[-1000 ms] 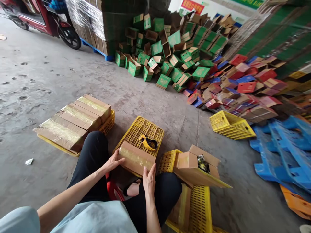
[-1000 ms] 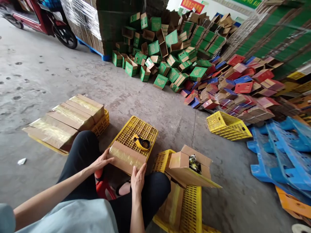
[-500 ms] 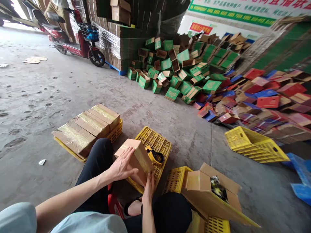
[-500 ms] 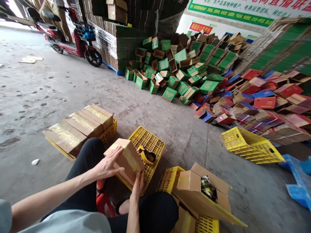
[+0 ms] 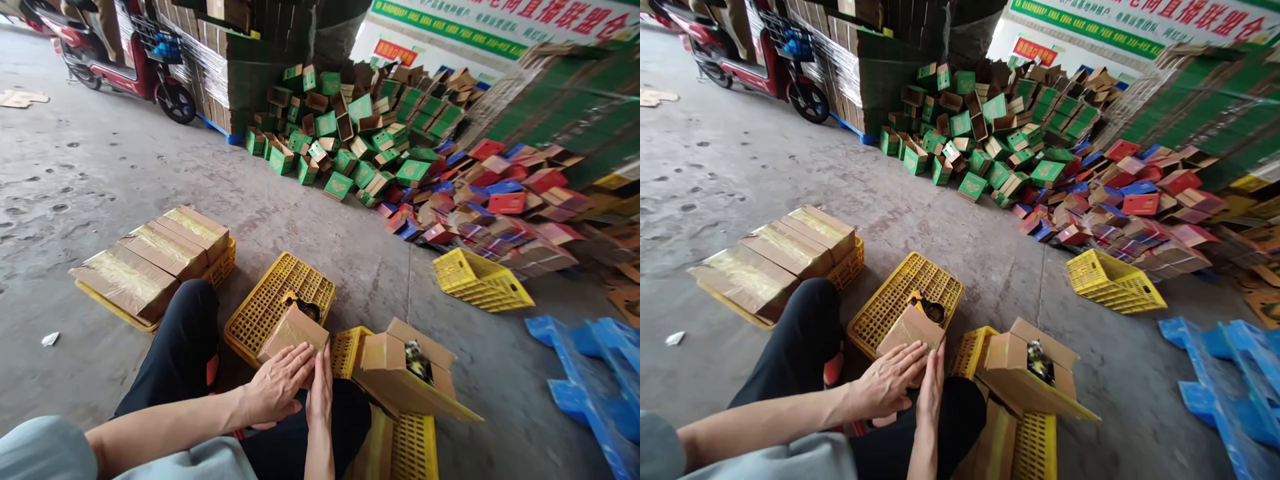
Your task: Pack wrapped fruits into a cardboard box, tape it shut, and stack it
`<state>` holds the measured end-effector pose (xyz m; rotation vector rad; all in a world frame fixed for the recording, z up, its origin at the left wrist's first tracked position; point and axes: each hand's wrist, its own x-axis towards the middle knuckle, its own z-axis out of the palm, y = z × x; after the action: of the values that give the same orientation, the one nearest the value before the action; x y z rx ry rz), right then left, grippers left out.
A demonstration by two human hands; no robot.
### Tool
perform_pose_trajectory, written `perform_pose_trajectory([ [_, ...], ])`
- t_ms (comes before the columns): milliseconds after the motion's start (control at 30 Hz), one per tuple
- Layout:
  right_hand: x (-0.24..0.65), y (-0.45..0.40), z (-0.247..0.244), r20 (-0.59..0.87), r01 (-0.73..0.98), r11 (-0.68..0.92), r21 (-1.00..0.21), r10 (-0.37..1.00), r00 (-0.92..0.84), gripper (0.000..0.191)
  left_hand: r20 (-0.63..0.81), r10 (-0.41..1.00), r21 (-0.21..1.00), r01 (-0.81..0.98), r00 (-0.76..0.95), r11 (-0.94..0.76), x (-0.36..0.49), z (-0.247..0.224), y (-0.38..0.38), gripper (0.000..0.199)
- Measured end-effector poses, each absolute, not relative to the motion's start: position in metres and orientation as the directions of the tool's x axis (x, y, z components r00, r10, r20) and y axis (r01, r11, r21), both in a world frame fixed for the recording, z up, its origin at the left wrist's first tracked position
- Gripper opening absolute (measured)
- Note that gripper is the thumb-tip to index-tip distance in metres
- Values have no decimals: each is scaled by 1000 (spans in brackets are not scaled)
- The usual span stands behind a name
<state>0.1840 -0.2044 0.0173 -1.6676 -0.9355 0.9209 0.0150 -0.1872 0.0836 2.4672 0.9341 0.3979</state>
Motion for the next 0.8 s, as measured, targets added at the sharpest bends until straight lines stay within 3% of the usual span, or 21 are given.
perform_pose_trajectory([
  [133,178,-202,46,-204,118,-279,-953,880,428,79,111,672,517,535,732,-668,17,81,-185,95],
  [300,177,-189,49,-82,365,-276,-889,881,466,89,90,686,540,544,722,-643,-10,88,-179,89],
  [433,172,-197,47,14,533,-276,-800,879,476,86,91,783,534,633,616,-560,-33,83,-182,94],
  [600,154,-215,44,180,739,-176,-650,909,375,83,97,801,500,666,591,-553,-34,79,-184,99],
  [800,156,-220,45,233,842,-107,-528,936,265,81,83,802,478,682,592,-553,-26,83,-182,97],
])
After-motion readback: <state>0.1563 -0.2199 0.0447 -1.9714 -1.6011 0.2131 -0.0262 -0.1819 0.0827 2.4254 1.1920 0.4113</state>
